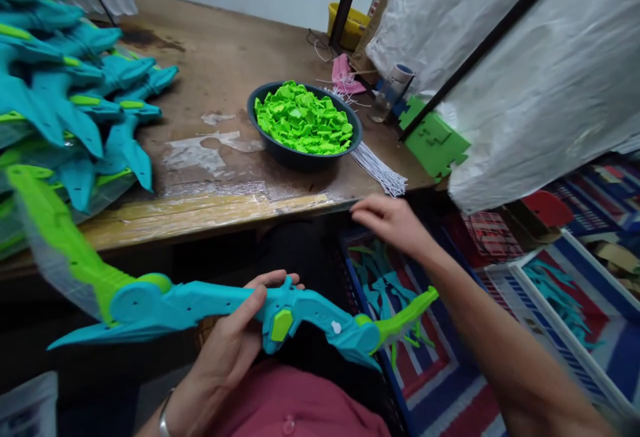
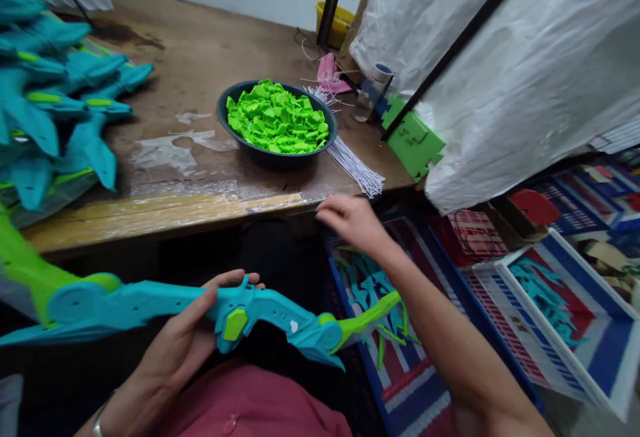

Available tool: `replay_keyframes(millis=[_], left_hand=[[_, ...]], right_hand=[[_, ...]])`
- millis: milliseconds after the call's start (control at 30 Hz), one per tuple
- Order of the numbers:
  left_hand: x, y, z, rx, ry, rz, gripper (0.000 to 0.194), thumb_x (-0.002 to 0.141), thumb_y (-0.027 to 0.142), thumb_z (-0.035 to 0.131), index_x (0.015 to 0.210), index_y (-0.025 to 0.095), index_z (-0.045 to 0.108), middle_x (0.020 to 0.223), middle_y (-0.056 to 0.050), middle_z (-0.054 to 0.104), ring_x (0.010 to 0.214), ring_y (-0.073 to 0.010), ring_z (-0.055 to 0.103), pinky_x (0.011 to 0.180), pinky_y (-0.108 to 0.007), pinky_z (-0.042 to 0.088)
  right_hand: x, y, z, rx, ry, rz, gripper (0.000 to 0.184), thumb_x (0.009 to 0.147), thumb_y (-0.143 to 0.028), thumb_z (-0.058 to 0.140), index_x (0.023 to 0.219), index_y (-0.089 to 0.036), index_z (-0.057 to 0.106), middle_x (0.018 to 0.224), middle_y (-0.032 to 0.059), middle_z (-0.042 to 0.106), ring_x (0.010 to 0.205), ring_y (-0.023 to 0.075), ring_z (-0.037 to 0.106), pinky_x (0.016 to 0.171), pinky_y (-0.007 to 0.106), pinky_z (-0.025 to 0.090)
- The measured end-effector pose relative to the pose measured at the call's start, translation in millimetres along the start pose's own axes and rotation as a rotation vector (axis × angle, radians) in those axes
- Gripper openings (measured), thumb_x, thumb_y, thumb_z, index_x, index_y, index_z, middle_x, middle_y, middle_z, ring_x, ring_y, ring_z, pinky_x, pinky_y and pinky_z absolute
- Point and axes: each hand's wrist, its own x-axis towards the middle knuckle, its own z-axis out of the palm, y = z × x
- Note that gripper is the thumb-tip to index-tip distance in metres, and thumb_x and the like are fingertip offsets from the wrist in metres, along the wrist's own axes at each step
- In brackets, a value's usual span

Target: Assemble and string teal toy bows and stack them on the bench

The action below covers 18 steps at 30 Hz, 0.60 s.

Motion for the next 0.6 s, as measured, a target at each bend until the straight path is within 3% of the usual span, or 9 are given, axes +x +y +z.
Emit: replay_keyframes(millis=[33, 67, 133, 233, 367, 500, 600], left_hand=[[1, -3, -0.9, -0.019, 0.025, -0.017, 0.042, 0.084, 0.043, 0.079, 0.116, 0.017, 0.074, 0.127, -0.017, 0.072, 0.12, -0.0349, 0.067, 0.103, -0.044, 0.054], [1, -7, -2.0, -0.024, 0.039, -0.032, 0.042, 0.082, 0.041, 0.081, 0.116, 0.017, 0.073, 0.126, -0.017, 0.073, 0.119, -0.0337, 0.067, 0.103, -0.044, 0.054], [-2, -14, -4.6, 0.0, 0.057, -0.046, 0.045, 0.079, 0.036, 0.084, 0.119, 0.017, 0.072, 0.126, -0.015, 0.073, 0.118, -0.0314, 0.068, 0.104, -0.043, 0.052], [-8, -25, -8.7, 0.051, 0.078, -0.061, 0.049, 0.079, 0.033, 0.085, 0.124, 0.019, 0.069, 0.127, -0.014, 0.072, 0.116, -0.0298, 0.068, 0.107, -0.044, 0.05], [-13, -32, -14.2, 0.056, 0.105, -0.09, 0.05, 0.081, 0.033, 0.083, 0.127, 0.019, 0.068, 0.128, -0.014, 0.072, 0.12, -0.0301, 0.067, 0.107, -0.043, 0.048], [-12, -30, -17.6, 0.117, 0.121, -0.019, 0.049, 0.083, 0.033, 0.08, 0.129, 0.022, 0.069, 0.132, -0.014, 0.07, 0.121, -0.0312, 0.066, 0.104, -0.043, 0.051], [-9, -28, -16.1, 0.194, 0.06, 0.079, 0.029, 0.085, 0.031, 0.077, 0.112, 0.021, 0.077, 0.137, -0.013, 0.067, 0.119, -0.0332, 0.067, 0.102, -0.044, 0.054]], right_hand=[[16, 25, -1, -0.169, 0.179, 0.138, 0.008, 0.089, -0.017, 0.066, 0.09, -0.019, 0.074, 0.091, 0.0049, 0.074, 0.086, 0.0206, 0.069, 0.081, 0.03, 0.051], [31, 48, -1, -0.23, 0.259, 0.204, 0.013, 0.089, -0.013, 0.062, 0.092, -0.016, 0.074, 0.098, 0.0103, 0.073, 0.093, 0.0246, 0.068, 0.085, 0.035, 0.05], [53, 88, 2, -0.312, 0.329, 0.291, 0.017, 0.087, -0.01, 0.06, 0.098, -0.011, 0.073, 0.11, 0.0187, 0.069, 0.097, 0.0285, 0.065, 0.088, 0.039, 0.045], [72, 123, 6, -0.435, 0.356, 0.393, 0.011, 0.085, -0.012, 0.066, 0.094, -0.01, 0.073, 0.11, 0.0201, 0.068, 0.088, 0.0239, 0.06, 0.081, 0.036, 0.04], [81, 138, 5, -0.446, 0.361, 0.447, 0.005, 0.083, -0.011, 0.07, 0.08, -0.014, 0.072, 0.09, 0.0134, 0.07, 0.075, 0.0181, 0.051, 0.074, 0.035, 0.032], [83, 141, -1, -0.399, 0.371, 0.457, 0.006, 0.081, -0.012, 0.073, 0.076, -0.015, 0.072, 0.078, 0.0094, 0.07, 0.069, 0.0171, 0.048, 0.07, 0.034, 0.029], [81, 138, -6, -0.35, 0.415, 0.439, 0.005, 0.083, -0.012, 0.071, 0.079, -0.015, 0.072, 0.082, 0.0113, 0.072, 0.071, 0.0185, 0.051, 0.072, 0.034, 0.033]])
